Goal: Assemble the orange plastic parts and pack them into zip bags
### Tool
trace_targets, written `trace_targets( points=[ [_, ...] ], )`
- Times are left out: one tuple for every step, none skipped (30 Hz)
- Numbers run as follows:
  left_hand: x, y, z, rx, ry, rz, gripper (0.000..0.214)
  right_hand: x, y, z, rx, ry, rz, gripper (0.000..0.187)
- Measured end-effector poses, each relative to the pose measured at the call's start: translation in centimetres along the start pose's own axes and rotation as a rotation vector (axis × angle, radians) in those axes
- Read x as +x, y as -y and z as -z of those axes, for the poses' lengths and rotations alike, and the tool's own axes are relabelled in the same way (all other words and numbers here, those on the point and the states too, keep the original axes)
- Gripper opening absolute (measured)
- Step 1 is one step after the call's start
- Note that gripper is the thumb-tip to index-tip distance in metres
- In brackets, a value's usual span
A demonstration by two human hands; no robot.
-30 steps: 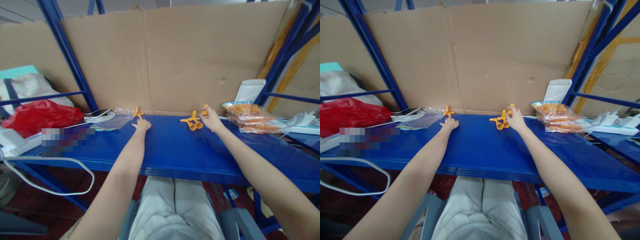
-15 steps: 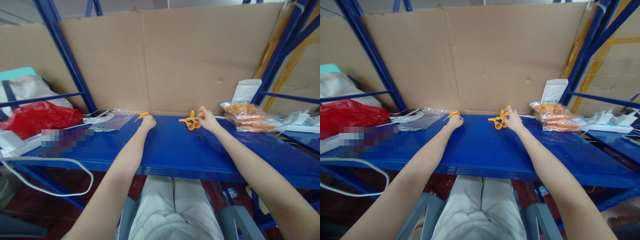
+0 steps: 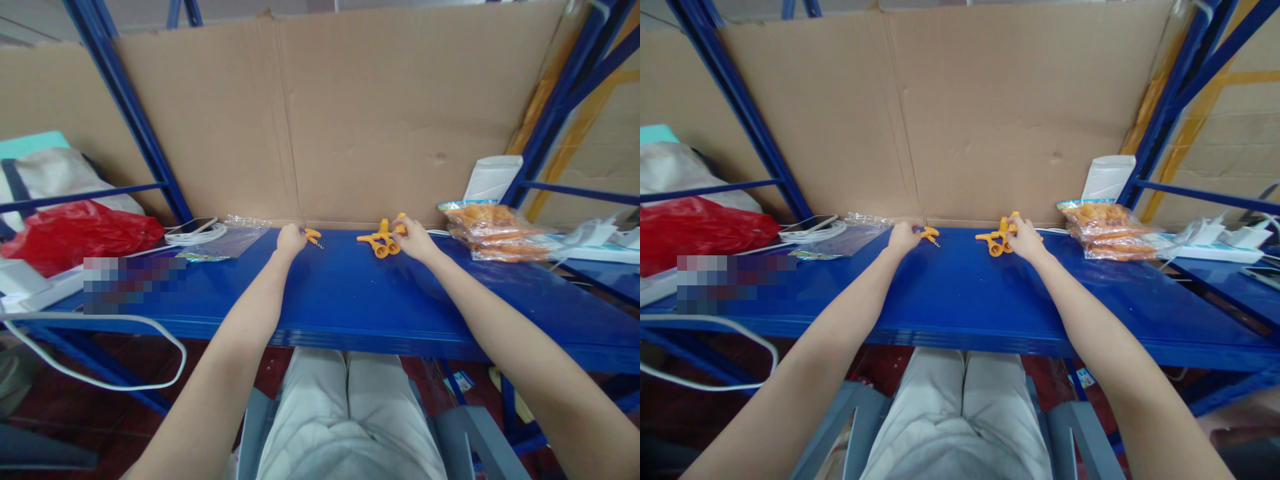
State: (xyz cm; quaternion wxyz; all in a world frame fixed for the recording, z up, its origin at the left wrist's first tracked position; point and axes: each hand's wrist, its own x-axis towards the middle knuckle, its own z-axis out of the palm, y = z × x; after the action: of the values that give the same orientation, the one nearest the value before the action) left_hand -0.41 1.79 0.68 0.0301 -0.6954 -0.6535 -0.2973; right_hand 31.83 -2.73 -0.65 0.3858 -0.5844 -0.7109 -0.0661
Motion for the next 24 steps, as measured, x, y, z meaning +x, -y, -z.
trace_targets(
  points=[
    [0.1, 0.6, -0.3, 0.024, 0.012, 0.011, 0.031, 0.0, 0.0, 0.0, 0.005, 0.005, 0.01, 0.033],
    [0.2, 1.1, -0.6, 0.046, 0.043, 0.027, 0.03, 0.0, 0.1, 0.0, 0.008, 0.009, 0.018, 0.033],
    [0.3, 1.4, -0.9, 0.061, 0.071, 0.039, 0.028, -0.1, 0.2, 0.0, 0.011, 0.014, 0.023, 0.034],
    [0.3, 1.7, -1.2, 0.071, 0.095, 0.054, 0.027, -0.1, 0.3, 0.0, 0.012, 0.018, 0.024, 0.034],
    [0.4, 1.8, -1.5, 0.078, 0.113, 0.07, 0.025, -0.1, 0.3, 0.0, 0.014, 0.021, 0.026, 0.034],
    [0.4, 1.9, -1.7, 0.082, 0.121, 0.081, 0.024, -0.1, 0.4, -0.1, 0.016, 0.023, 0.028, 0.033],
    [0.5, 1.8, -1.8, 0.084, 0.121, 0.087, 0.024, -0.1, 0.4, -0.1, 0.019, 0.024, 0.033, 0.033],
    [0.5, 1.7, -1.8, 0.085, 0.115, 0.089, 0.024, -0.1, 0.4, -0.2, 0.023, 0.025, 0.041, 0.032],
    [0.5, 1.6, -1.8, 0.083, 0.106, 0.09, 0.024, -0.1, 0.4, -0.3, 0.026, 0.023, 0.049, 0.032],
    [0.5, 1.4, -1.7, 0.077, 0.098, 0.092, 0.023, 0.0, 0.3, -0.3, 0.029, 0.02, 0.057, 0.031],
    [0.5, 1.2, -1.6, 0.066, 0.09, 0.099, 0.023, 0.0, 0.3, -0.4, 0.031, 0.017, 0.062, 0.03],
    [0.5, 1.0, -1.5, 0.048, 0.085, 0.114, 0.022, 0.0, 0.2, -0.5, 0.033, 0.014, 0.066, 0.03],
    [0.5, 0.8, -1.4, 0.024, 0.082, 0.134, 0.023, 0.0, 0.2, -0.5, 0.034, 0.012, 0.068, 0.029],
    [0.5, 0.6, -1.3, -0.004, 0.078, 0.153, 0.024, 0.0, 0.2, -0.5, 0.034, 0.011, 0.069, 0.029],
    [0.5, 0.5, -1.3, -0.032, 0.075, 0.171, 0.026, 0.0, 0.2, -0.5, 0.033, 0.012, 0.068, 0.029],
    [0.5, 0.4, -1.3, -0.055, 0.07, 0.188, 0.028, 0.0, 0.2, -0.5, 0.029, 0.016, 0.064, 0.029],
    [0.6, 0.4, -1.4, -0.074, 0.064, 0.202, 0.03, 0.0, 0.3, -0.5, 0.024, 0.021, 0.058, 0.03],
    [0.6, 0.4, -1.5, -0.091, 0.058, 0.207, 0.031, 0.0, 0.4, -0.4, 0.019, 0.026, 0.052, 0.03],
    [0.7, 0.5, -1.7, -0.11, 0.055, 0.201, 0.03, -0.1, 0.5, -0.4, 0.016, 0.03, 0.048, 0.03],
    [0.8, 0.7, -1.9, -0.134, 0.058, 0.185, 0.029, -0.1, 0.6, -0.3, 0.016, 0.031, 0.047, 0.031],
    [0.9, 0.8, -2.1, -0.164, 0.069, 0.163, 0.028, -0.1, 0.7, -0.3, 0.018, 0.029, 0.049, 0.031],
    [1.0, 1.0, -2.3, -0.199, 0.085, 0.135, 0.027, -0.2, 0.8, -0.3, 0.021, 0.027, 0.053, 0.031],
    [1.0, 1.1, -2.4, -0.242, 0.106, 0.098, 0.026, -0.2, 0.8, -0.2, 0.024, 0.025, 0.057, 0.031],
    [1.0, 1.1, -2.4, -0.275, 0.127, 0.075, 0.026, -0.2, 0.9, -0.2, 0.027, 0.023, 0.061, 0.031]
  ],
)
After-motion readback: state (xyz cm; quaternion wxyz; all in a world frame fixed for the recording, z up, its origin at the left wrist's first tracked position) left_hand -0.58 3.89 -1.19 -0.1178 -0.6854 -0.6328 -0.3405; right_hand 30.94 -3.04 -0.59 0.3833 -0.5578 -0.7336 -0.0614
